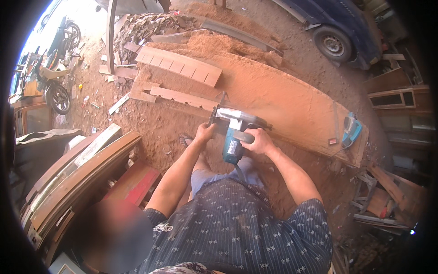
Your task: The person uses a circular saw to cut a long plank of wood into smaller rectangular pieces. They repeatedly position the wood, make cuts, and stack the resulting pieces on the ground in a cluttered workshop.
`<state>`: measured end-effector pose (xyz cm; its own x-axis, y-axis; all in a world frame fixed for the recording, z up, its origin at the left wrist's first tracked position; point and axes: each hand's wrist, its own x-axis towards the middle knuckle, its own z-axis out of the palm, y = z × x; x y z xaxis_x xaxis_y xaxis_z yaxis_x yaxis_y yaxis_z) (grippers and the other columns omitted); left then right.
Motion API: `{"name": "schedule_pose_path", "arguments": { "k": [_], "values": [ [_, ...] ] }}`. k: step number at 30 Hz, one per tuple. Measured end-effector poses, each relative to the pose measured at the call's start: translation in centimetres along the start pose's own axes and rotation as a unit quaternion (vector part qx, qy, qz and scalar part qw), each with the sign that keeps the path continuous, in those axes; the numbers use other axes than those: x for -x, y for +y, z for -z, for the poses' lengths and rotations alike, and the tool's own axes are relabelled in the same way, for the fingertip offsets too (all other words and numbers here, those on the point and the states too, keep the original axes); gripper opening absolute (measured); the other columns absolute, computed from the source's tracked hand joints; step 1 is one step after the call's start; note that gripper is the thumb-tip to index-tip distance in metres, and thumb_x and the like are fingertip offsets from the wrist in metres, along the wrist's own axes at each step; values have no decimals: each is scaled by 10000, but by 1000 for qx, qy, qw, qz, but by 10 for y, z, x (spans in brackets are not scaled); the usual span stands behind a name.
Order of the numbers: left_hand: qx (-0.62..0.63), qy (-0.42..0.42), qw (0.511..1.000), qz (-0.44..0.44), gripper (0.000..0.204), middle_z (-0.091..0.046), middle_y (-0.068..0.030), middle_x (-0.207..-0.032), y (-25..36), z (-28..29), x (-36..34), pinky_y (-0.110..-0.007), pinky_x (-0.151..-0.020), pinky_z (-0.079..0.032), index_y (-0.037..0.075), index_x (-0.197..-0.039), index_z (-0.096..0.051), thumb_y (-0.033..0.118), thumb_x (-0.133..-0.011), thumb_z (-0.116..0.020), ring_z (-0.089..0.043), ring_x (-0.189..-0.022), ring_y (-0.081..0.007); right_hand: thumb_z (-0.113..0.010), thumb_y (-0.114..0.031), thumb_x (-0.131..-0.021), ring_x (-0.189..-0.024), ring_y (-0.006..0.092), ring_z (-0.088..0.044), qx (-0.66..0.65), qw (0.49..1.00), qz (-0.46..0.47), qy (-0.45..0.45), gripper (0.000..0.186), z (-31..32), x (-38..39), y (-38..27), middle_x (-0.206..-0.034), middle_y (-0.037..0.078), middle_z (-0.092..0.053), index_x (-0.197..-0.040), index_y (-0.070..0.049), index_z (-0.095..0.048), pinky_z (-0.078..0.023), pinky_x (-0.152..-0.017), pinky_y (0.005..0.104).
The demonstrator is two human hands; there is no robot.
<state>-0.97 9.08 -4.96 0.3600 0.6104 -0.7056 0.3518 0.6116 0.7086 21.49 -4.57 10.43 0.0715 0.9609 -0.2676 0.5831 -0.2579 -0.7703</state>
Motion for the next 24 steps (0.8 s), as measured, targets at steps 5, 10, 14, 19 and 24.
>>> {"name": "schedule_pose_path", "arguments": {
  "k": [5, 10, 14, 19, 24],
  "values": [
    [11, 8, 1000, 11, 382, -653, -68, -827, 6, 11, 1, -301, -588, -537, -42, -1055, -652, 293, -880, -709, -618, -679, -148, -781, -251, -754, -758, 321, -698, -14, 1000, -9, -11, 271, -6, -9, -8, -813, 175, -708, -911, -41, -715, -530, -696, 398],
    [30, 2, 1000, 9, 342, -660, -63, -840, 8, 25, -3, -283, -571, -515, -24, -1062, -657, 275, -905, -717, -607, -659, -132, -764, -277, -759, -790, 356, -699, -3, 1000, -18, -15, 267, -13, -18, -17, -823, 181, -708, -912, -62, -721, -530, -706, 430],
    [4, -7, 1000, 21, 444, -699, -100, -973, 7, 38, -9, -306, -632, -559, -38, -1196, -642, 320, -938, -697, -660, -753, -175, -760, -280, -762, -803, 381, -687, -8, 1000, 3, -12, 268, -20, -27, -18, -823, 191, -702, -905, -60, -708, -528, -707, 442],
    [-17, -4, 1000, 16, 444, -694, -77, -965, 5, 57, -19, -292, -619, -538, -46, -1205, -656, 316, -949, -675, -635, -755, -144, -764, -299, -763, -839, 387, -693, 12, 1000, 11, -16, 296, -29, -40, -20, -860, 202, -709, -943, -68, -717, -543, -736, 452],
    [10, -15, 1000, 4, 347, -690, -53, -948, 18, 67, -10, -283, -646, -531, 1, -1105, -683, 304, -935, -676, -635, -756, -148, -770, -298, -752, -840, 392, -697, 13, 1000, 10, -4, 342, -35, -46, -27, -868, 212, -715, -975, -42, -726, -545, -754, 450]
  ]
}}
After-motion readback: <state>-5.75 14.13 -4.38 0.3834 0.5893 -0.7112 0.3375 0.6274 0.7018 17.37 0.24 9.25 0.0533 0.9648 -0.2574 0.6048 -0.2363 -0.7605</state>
